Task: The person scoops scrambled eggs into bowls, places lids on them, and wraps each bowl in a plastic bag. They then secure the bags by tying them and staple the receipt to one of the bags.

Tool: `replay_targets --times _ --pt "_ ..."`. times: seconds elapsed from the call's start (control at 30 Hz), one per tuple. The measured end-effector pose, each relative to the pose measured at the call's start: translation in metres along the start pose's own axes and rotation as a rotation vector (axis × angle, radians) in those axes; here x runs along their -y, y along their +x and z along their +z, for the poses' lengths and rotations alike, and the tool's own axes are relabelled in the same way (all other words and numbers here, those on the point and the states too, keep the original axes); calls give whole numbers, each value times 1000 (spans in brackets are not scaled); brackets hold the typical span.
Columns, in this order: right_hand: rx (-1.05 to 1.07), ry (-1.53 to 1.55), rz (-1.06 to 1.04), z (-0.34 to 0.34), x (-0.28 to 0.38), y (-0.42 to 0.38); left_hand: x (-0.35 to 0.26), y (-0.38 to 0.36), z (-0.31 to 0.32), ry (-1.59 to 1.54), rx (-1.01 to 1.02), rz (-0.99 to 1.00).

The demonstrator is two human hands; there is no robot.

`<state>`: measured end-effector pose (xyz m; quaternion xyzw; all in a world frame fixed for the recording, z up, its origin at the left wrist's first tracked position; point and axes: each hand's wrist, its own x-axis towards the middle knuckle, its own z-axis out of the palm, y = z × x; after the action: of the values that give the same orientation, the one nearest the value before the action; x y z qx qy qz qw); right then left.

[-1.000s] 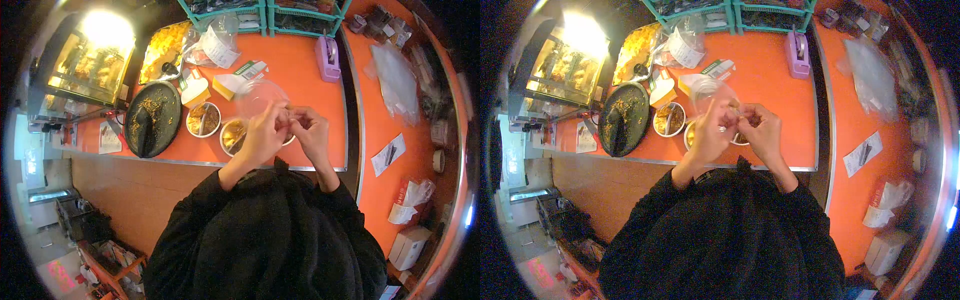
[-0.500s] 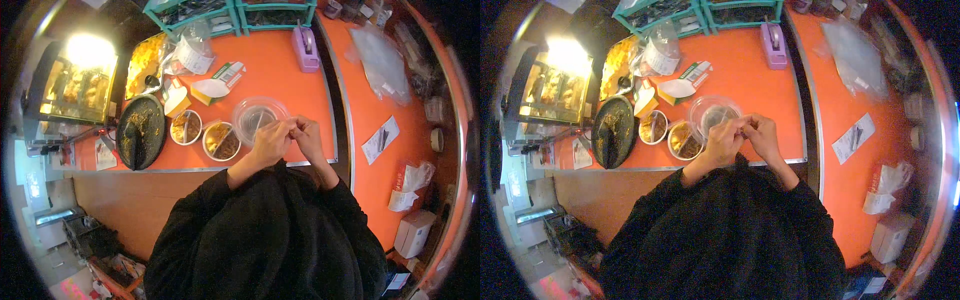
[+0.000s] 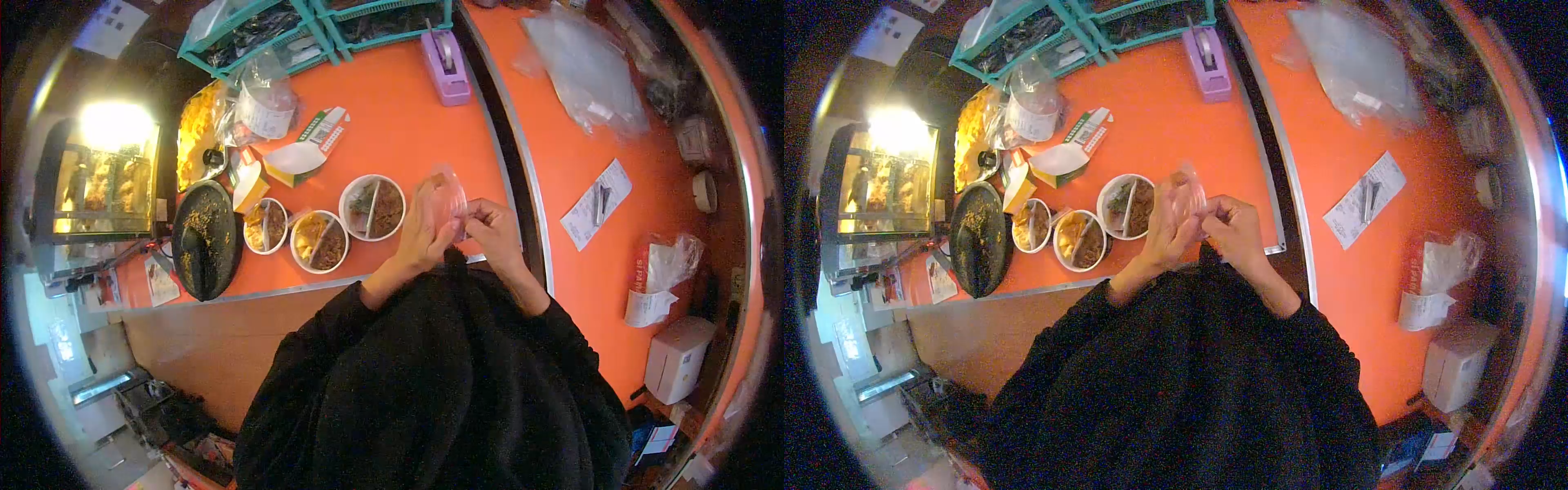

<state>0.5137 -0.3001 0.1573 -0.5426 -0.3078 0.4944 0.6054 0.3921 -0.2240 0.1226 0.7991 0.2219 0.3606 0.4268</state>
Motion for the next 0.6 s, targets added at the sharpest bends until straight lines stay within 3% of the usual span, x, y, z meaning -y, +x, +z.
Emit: replay_targets --times 0.23,0.33,0.4,0.43,0.53,0.6 --pt "79 -136 11 -24 0 -1 -3 -1 26 -152 -1 -127" --pt "33 -107 33 -24 2 1 0 2 32 356 -325 137" --pt "1 -119 61 -29 0 7 0 4 32 262 -258 250" --pt "-4 -26 119 -32 0 9 -5 6 30 215 -224 304" --pt "-11 212 256 -38 -5 15 -31 9 24 204 -140 183" --pt "-20 327 301 -37 -16 12 -26 2 20 382 -193 179"
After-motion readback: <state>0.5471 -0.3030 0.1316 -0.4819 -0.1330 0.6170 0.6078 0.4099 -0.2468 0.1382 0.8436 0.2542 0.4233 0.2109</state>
